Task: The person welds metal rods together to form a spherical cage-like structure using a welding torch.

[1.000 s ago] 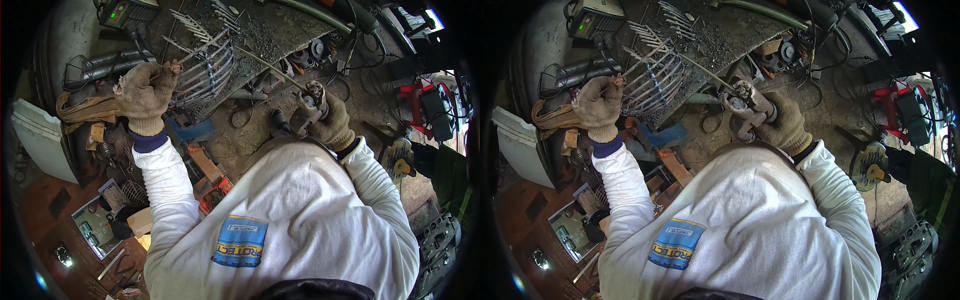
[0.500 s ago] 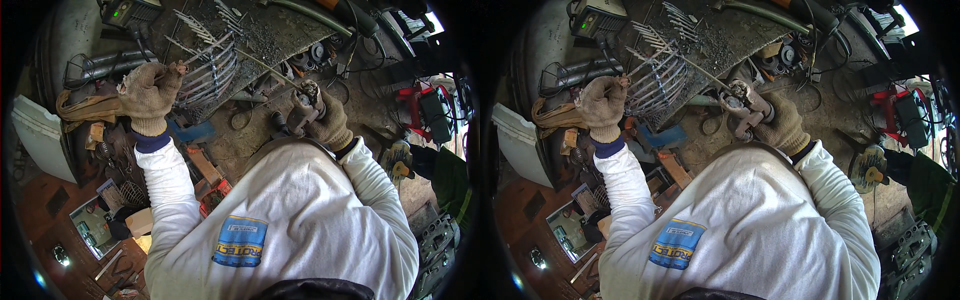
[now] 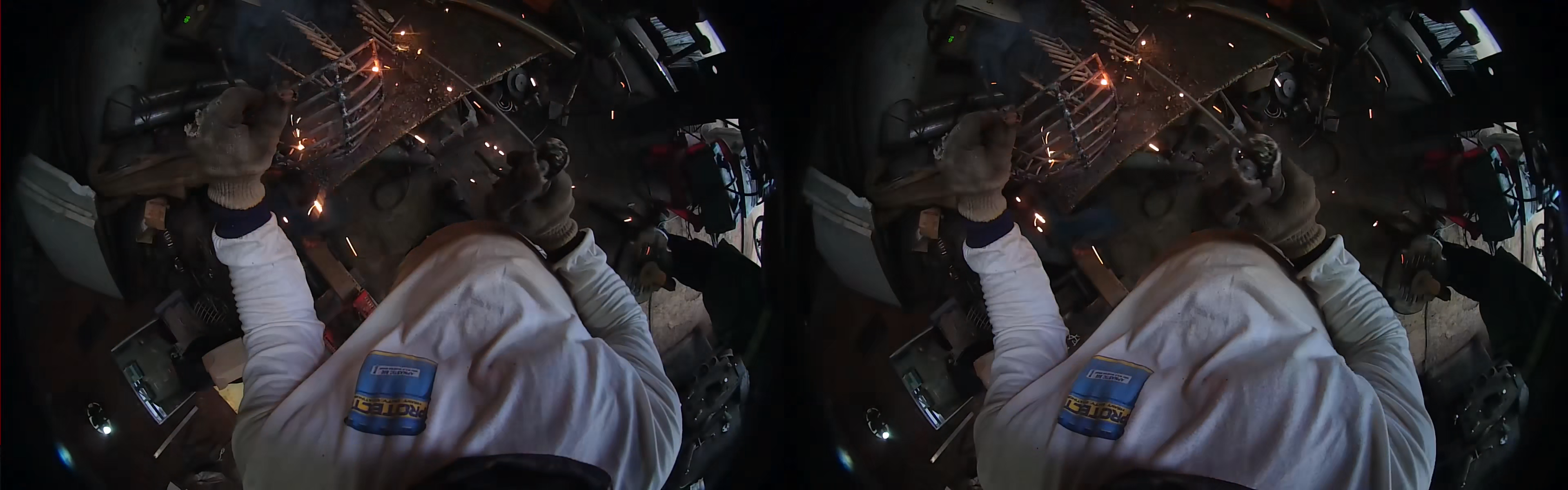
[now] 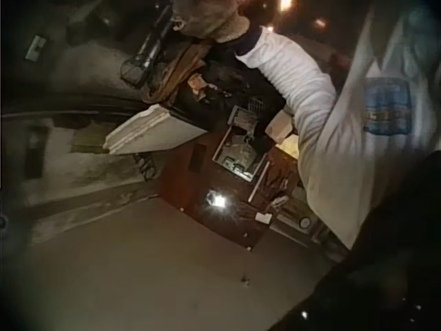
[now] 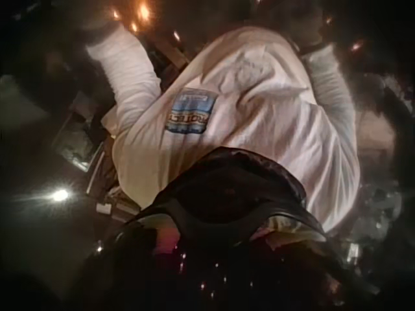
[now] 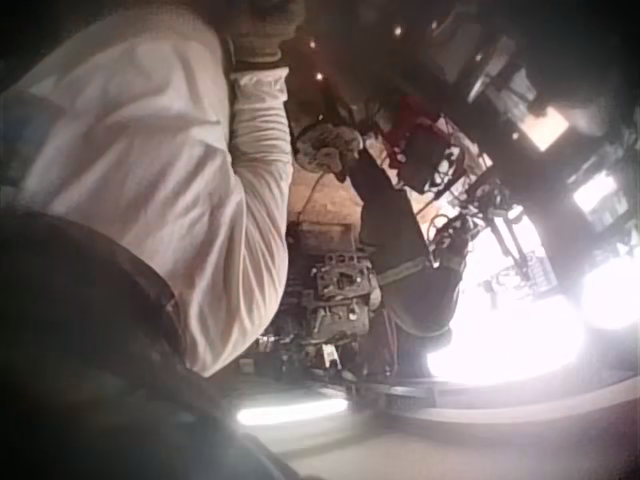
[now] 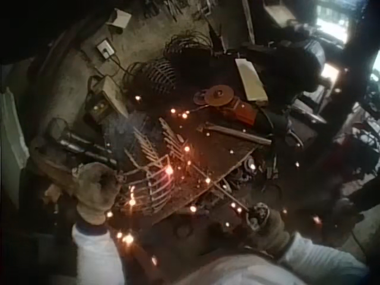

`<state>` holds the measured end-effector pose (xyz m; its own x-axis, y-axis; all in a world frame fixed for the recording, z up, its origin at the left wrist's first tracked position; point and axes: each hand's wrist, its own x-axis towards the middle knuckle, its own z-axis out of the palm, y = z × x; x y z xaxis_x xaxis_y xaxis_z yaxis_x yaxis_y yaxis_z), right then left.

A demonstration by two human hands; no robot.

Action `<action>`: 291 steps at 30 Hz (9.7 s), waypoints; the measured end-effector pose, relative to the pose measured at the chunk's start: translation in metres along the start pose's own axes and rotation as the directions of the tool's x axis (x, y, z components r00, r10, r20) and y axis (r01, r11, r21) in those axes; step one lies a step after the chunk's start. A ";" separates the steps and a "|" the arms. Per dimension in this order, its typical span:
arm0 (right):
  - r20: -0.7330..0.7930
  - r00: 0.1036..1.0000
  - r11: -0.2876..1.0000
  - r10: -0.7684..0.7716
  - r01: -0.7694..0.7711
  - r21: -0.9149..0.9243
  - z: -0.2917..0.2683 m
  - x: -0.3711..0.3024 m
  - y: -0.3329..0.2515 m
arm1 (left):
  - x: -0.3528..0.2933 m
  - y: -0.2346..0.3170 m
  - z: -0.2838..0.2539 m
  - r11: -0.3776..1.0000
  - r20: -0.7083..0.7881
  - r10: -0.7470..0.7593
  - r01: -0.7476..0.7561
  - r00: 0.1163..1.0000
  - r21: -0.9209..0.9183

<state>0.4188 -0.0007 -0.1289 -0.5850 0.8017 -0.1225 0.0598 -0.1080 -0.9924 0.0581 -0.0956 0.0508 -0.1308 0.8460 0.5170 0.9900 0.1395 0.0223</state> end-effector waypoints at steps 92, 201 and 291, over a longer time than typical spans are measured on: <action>0.075 0.974 0.966 -0.212 0.220 -0.133 0.002 -0.002 -0.005 | 0.002 0.011 -0.004 0.994 -0.023 0.038 -0.036 0.999 0.104; 0.082 0.997 0.998 -0.016 0.011 0.055 -0.001 0.002 0.004 | 0.016 0.004 0.016 1.000 0.010 -0.017 0.017 1.000 0.004; 0.158 0.939 0.791 -0.305 0.342 -0.507 0.007 0.014 0.021 | 0.038 -0.047 0.055 0.835 0.051 0.497 -0.493 0.866 0.244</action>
<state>0.4062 0.0045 -0.1512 -0.6956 0.6928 0.1900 0.2570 0.4869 -0.8348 0.0038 -0.0420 0.0225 0.3756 0.8284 0.4155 0.8781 -0.1748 -0.4453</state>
